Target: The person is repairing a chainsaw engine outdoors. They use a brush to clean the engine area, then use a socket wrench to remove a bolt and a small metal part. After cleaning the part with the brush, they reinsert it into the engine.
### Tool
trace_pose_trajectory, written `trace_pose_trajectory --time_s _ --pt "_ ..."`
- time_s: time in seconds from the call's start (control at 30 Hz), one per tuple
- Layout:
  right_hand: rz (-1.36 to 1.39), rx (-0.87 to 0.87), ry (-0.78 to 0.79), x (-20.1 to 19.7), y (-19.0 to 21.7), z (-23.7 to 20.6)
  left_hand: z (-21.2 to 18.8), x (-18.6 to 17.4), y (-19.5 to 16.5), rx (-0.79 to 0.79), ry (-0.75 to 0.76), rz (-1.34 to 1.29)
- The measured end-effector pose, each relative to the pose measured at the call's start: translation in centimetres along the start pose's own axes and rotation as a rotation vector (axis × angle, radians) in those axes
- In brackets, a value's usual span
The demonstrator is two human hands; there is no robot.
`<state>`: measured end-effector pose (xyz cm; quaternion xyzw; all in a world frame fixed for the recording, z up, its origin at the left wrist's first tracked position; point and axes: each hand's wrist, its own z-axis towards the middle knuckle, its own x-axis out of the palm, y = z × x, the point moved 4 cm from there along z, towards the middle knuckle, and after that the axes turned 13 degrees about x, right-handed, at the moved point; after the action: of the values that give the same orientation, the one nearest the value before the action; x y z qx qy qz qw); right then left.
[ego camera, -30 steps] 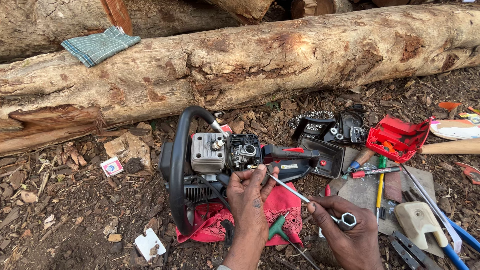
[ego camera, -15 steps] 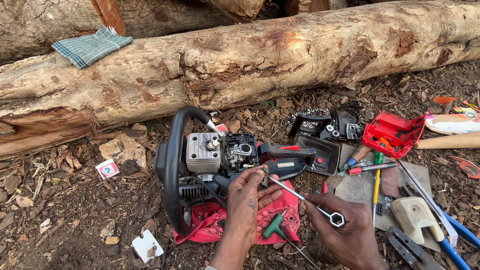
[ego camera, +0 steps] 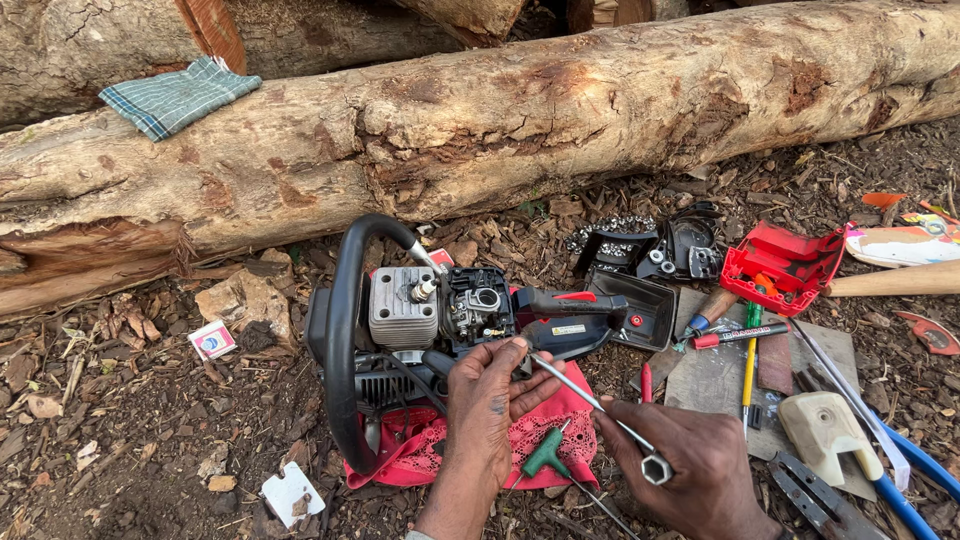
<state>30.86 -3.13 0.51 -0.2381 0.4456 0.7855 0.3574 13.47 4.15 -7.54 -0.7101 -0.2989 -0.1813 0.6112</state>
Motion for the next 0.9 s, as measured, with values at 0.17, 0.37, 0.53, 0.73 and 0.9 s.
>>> trace_pose_trajectory --time_s 0.17,0.37,0.53,0.73,0.9 --pt "0.011 -0.176 0.006 -0.3 1.1 -0.4 0.0 -0.1 -0.2 -0.013 -0.030 0.041" --pt "-0.030 -0.170 -0.043 -0.3 1.2 0.0 -0.3 0.1 -0.3 -0.012 -0.033 0.036" --pt "0.003 -0.239 -0.013 -0.6 1.4 -0.2 -0.1 -0.1 -0.5 -0.033 -0.050 0.027" --pt "-0.034 -0.183 -0.026 -0.3 1.4 0.0 -0.2 -0.1 -0.4 -0.026 -0.028 0.036" --pt "-0.023 -0.247 -0.032 -0.5 1.3 -0.7 0.1 -0.3 -0.2 -0.031 -0.045 0.008"
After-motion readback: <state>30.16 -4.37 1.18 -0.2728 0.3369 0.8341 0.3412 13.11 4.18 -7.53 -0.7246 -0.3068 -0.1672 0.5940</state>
